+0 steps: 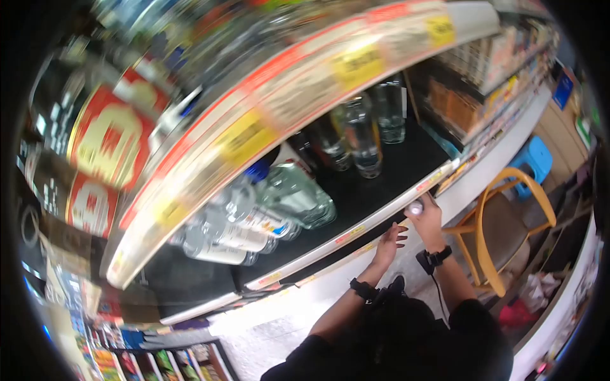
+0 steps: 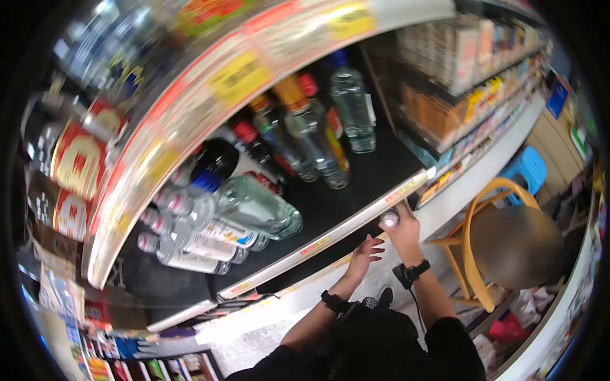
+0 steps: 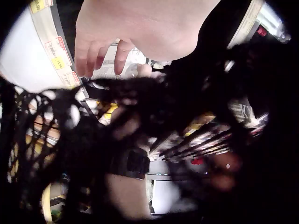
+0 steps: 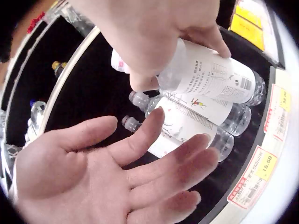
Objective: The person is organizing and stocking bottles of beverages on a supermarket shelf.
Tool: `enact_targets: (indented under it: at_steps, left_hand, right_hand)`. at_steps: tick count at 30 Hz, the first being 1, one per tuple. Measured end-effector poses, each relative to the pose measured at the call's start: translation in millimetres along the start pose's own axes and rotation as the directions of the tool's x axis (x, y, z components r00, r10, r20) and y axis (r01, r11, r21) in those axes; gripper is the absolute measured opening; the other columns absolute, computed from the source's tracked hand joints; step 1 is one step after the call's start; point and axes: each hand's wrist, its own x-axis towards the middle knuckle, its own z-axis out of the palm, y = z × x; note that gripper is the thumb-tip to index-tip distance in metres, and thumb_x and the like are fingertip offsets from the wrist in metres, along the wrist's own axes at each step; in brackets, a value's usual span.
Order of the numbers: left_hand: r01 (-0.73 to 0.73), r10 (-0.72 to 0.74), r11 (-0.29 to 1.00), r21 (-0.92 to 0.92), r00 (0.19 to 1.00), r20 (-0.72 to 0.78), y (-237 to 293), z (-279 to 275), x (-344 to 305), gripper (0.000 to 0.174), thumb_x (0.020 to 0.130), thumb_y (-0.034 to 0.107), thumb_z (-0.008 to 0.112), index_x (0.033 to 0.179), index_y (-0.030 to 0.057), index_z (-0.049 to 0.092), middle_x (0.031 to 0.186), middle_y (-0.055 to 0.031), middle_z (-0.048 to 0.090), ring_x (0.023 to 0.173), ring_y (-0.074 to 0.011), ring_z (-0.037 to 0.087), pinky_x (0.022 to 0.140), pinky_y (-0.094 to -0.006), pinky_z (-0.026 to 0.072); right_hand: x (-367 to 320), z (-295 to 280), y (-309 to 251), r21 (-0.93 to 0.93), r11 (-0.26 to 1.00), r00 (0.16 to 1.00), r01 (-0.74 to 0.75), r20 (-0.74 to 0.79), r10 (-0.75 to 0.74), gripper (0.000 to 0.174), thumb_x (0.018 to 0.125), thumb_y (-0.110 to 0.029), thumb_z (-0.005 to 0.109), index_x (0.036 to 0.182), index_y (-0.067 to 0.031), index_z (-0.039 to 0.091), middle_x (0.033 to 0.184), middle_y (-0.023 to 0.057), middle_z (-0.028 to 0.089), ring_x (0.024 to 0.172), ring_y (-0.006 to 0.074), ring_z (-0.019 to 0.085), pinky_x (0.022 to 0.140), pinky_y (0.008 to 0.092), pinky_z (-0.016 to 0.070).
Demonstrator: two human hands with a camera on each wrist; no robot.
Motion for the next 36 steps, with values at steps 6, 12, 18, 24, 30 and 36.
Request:
enact_targets:
  at_steps: [6,12,18,24,30,36]
  left_hand:
    - [-0.042,0.042,0.998,0.038,0.999,0.013,-23,-27,-26,0.050,0.099,0.048,0.039,0.117,0.0049,0.057,0.120,-0.0109,0.058,0.105,-0.0222,0.058,0.085,-0.0349,0.0491]
    - [-0.123,0.129,0.989,0.077,0.989,-0.077,-51,-81,-71,0.041,0.096,0.038,0.051,0.123,0.0076,0.054,0.110,-0.0127,0.061,0.098,-0.0219,0.060,0.080,-0.0336,0.0503]
    - [-0.115,0.123,0.991,0.062,0.980,-0.159,-73,-161,-155,0.054,0.094,0.041,0.054,0.134,0.0046,0.049,0.107,-0.0158,0.066,0.093,-0.0233,0.063,0.077,-0.0338,0.0509]
    - [0.066,-0.042,0.991,0.115,0.980,-0.195,-106,-237,-222,0.052,0.093,0.043,0.054,0.127,0.0042,0.055,0.101,-0.0148,0.066,0.090,-0.0223,0.063,0.073,-0.0328,0.0511]
    - [0.095,-0.050,0.983,0.155,0.961,-0.273,-113,-261,-270,0.060,0.087,0.047,0.059,0.122,-0.0010,0.057,0.098,-0.0179,0.066,0.091,-0.0279,0.063,0.081,-0.0346,0.0482]
    - [0.113,-0.054,0.987,0.110,0.895,-0.442,-131,-275,-302,0.062,0.084,0.048,0.060,0.118,-0.0046,0.058,0.097,-0.0233,0.066,0.095,-0.0292,0.063,0.084,-0.0346,0.0465]
  right_hand:
    - [-43,-12,5,0.312,0.945,0.973,-0.101,-0.168,0.159,0.039,0.078,-0.002,0.066,0.115,0.0067,0.056,0.101,0.0093,0.063,0.093,0.0149,0.060,0.085,0.0275,0.0469]
    - [-122,-11,-49,0.514,0.849,0.945,-0.124,-0.201,0.260,0.036,0.089,-0.008,0.059,0.120,0.0098,0.052,0.111,0.0124,0.059,0.102,0.0182,0.056,0.092,0.0303,0.0428]
    - [-227,29,-127,0.342,0.878,0.933,-0.334,-0.015,0.361,0.036,0.087,-0.010,0.062,0.116,0.0101,0.056,0.103,0.0081,0.062,0.096,0.0132,0.055,0.087,0.0274,0.0438]
    - [-302,85,-167,0.388,0.824,0.910,-0.412,0.134,0.392,0.036,0.085,-0.007,0.062,0.116,0.0104,0.056,0.102,0.0084,0.061,0.095,0.0134,0.056,0.084,0.0273,0.0454]
    - [-334,102,-212,0.395,0.765,0.861,-0.508,0.211,0.463,0.038,0.087,-0.010,0.062,0.119,0.0087,0.054,0.102,0.0075,0.062,0.091,0.0126,0.057,0.079,0.0267,0.0474]
    - [-343,116,-208,0.295,0.809,0.811,-0.508,0.481,0.334,0.050,0.081,-0.008,0.070,0.125,0.0062,0.049,0.104,0.0081,0.062,0.093,0.0126,0.059,0.079,0.0272,0.0484]
